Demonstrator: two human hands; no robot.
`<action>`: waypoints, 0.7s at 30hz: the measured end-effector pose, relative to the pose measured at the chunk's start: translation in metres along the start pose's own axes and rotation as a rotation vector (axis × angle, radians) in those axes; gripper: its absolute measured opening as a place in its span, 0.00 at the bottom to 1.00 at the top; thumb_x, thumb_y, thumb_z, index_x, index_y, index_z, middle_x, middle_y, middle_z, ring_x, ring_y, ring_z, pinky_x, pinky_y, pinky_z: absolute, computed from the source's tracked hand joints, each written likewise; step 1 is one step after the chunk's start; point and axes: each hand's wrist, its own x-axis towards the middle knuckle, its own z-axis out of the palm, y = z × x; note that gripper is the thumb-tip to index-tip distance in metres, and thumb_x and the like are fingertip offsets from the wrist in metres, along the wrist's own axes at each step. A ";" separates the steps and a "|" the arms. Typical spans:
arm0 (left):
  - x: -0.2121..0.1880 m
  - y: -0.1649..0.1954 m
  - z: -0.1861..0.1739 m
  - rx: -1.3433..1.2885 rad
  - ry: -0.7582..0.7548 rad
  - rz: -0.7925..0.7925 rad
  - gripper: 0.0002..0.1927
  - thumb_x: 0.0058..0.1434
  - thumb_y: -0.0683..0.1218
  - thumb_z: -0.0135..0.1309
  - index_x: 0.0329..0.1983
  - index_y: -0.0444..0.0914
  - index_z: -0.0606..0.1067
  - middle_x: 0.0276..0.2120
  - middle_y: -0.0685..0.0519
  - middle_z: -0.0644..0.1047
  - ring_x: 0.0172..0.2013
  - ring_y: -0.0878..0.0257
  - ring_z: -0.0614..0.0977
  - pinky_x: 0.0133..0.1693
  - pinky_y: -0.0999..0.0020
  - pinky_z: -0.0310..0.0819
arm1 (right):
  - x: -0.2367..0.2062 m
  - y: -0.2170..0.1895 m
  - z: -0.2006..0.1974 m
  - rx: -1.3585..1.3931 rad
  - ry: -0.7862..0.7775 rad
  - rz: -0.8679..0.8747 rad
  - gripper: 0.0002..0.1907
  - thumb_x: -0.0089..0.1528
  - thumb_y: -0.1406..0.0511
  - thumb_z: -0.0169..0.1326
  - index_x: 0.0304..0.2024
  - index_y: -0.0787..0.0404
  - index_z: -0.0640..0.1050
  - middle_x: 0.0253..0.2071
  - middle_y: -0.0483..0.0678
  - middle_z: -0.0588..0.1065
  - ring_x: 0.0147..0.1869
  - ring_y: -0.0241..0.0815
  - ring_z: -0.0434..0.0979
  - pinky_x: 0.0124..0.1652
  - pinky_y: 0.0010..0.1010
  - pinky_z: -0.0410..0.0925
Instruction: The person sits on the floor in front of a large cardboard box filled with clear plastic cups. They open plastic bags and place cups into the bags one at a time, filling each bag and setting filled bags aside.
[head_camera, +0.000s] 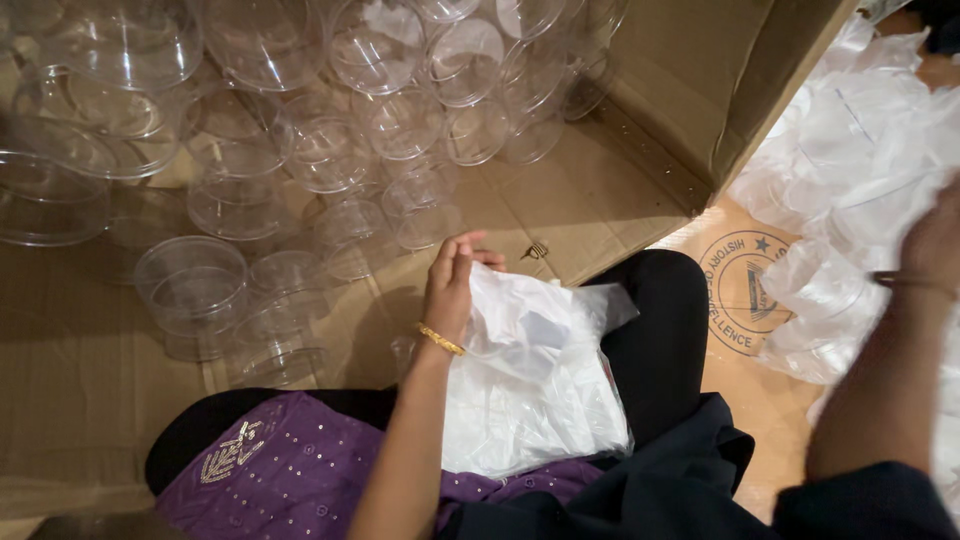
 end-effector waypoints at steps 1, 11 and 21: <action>-0.001 0.003 0.004 0.007 -0.014 0.014 0.20 0.75 0.52 0.39 0.59 0.34 0.70 0.38 0.45 0.82 0.38 0.62 0.84 0.44 0.67 0.79 | -0.023 -0.030 0.014 0.168 -0.024 -0.059 0.15 0.80 0.63 0.45 0.58 0.69 0.76 0.53 0.52 0.75 0.53 0.39 0.72 0.54 0.27 0.67; -0.021 0.044 0.007 -0.043 -0.132 0.146 0.22 0.72 0.51 0.44 0.67 0.41 0.63 0.48 0.43 0.81 0.49 0.64 0.84 0.54 0.69 0.76 | -0.240 -0.232 0.157 0.615 -1.038 0.042 0.10 0.64 0.65 0.64 0.41 0.67 0.81 0.34 0.46 0.78 0.36 0.30 0.73 0.36 0.24 0.68; -0.021 0.023 0.000 -0.052 -0.003 0.204 0.09 0.63 0.39 0.63 0.40 0.33 0.74 0.46 0.50 0.82 0.45 0.67 0.81 0.50 0.70 0.76 | -0.227 -0.267 0.124 0.362 -0.892 -0.080 0.09 0.64 0.66 0.59 0.45 0.62 0.83 0.34 0.48 0.83 0.35 0.34 0.80 0.37 0.26 0.73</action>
